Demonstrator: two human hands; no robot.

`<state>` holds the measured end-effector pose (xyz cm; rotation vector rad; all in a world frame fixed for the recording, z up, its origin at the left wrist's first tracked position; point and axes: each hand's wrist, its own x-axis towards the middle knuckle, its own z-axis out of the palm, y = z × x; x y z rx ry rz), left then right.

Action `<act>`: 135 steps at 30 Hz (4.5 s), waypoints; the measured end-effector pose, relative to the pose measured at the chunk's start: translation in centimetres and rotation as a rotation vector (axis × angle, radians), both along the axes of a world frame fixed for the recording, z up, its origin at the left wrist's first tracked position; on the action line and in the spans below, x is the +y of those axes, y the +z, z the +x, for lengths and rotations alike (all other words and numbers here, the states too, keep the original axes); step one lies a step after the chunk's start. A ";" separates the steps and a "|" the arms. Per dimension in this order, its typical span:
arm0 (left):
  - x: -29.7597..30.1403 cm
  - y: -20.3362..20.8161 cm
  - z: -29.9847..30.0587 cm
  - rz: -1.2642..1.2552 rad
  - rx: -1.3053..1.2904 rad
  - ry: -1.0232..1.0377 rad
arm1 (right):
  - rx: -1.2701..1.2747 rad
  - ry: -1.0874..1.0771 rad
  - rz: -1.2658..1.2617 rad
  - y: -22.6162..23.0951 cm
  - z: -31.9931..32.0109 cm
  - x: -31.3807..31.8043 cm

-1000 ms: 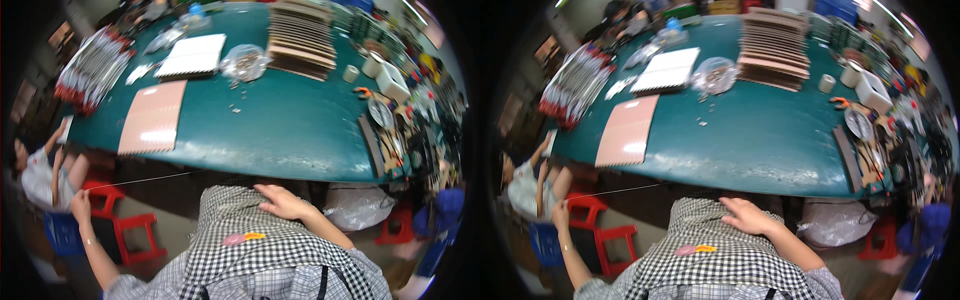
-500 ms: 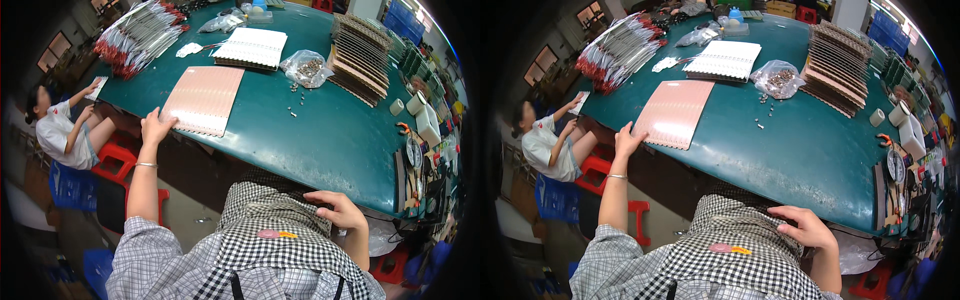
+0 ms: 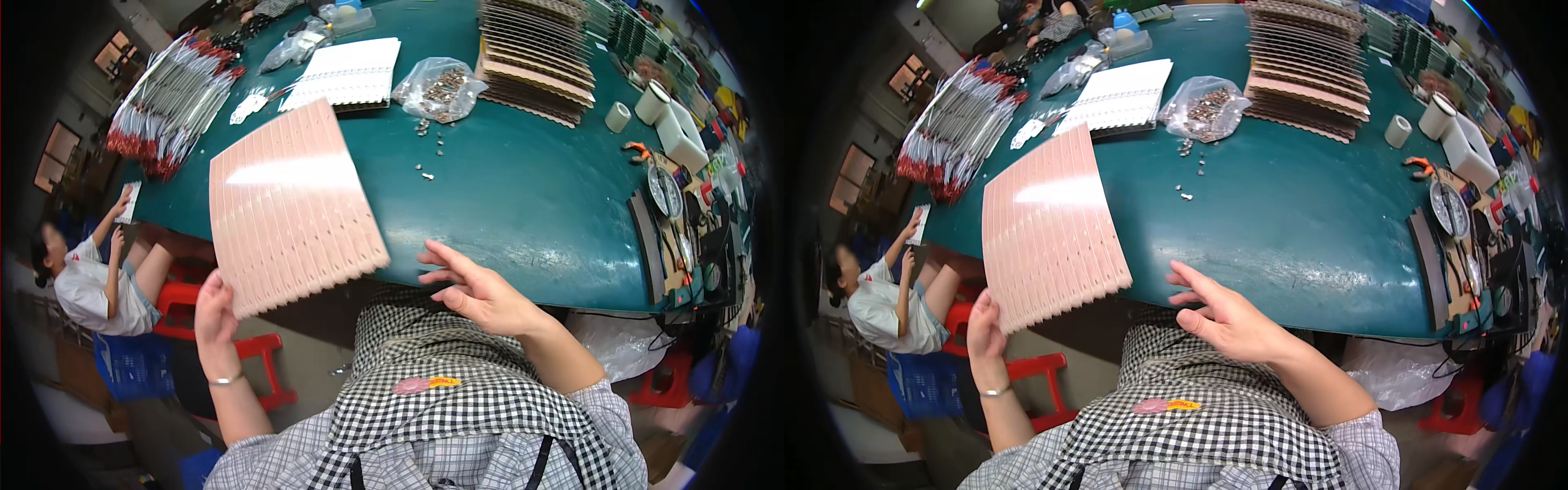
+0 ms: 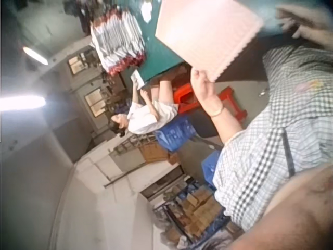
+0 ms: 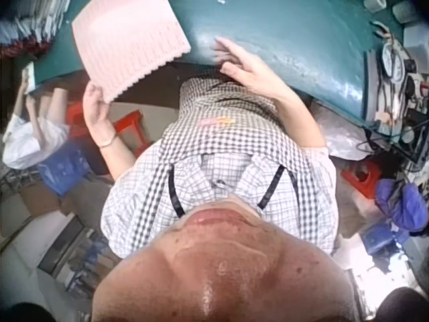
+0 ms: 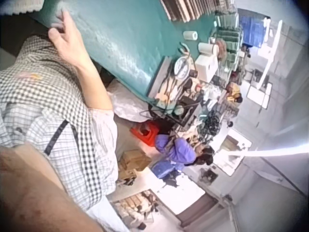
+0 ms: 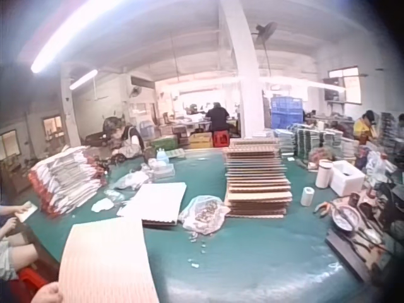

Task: The person solders components onto an LED circuit board panel using a soldering iron, places the panel onto a stack, and then inserts small components into another circuit board panel by hand.

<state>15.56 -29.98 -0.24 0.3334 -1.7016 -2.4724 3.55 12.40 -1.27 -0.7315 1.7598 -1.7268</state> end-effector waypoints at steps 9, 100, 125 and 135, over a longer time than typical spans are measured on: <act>20.4 1.0 -5.6 -0.112 -0.103 -0.475 | -0.184 -0.751 -0.267 0.8 0.1 11.8; 24.7 -5.8 -36.3 -1.537 0.355 -0.054 | 0.067 -1.119 0.296 -2.6 -1.7 21.4; 22.9 -4.0 -28.6 -1.378 0.330 -0.275 | 0.808 -0.876 0.758 -1.9 -3.1 19.1; 22.9 -4.4 -28.1 -1.420 0.386 -0.257 | 0.780 -0.873 0.795 -1.9 -3.0 18.8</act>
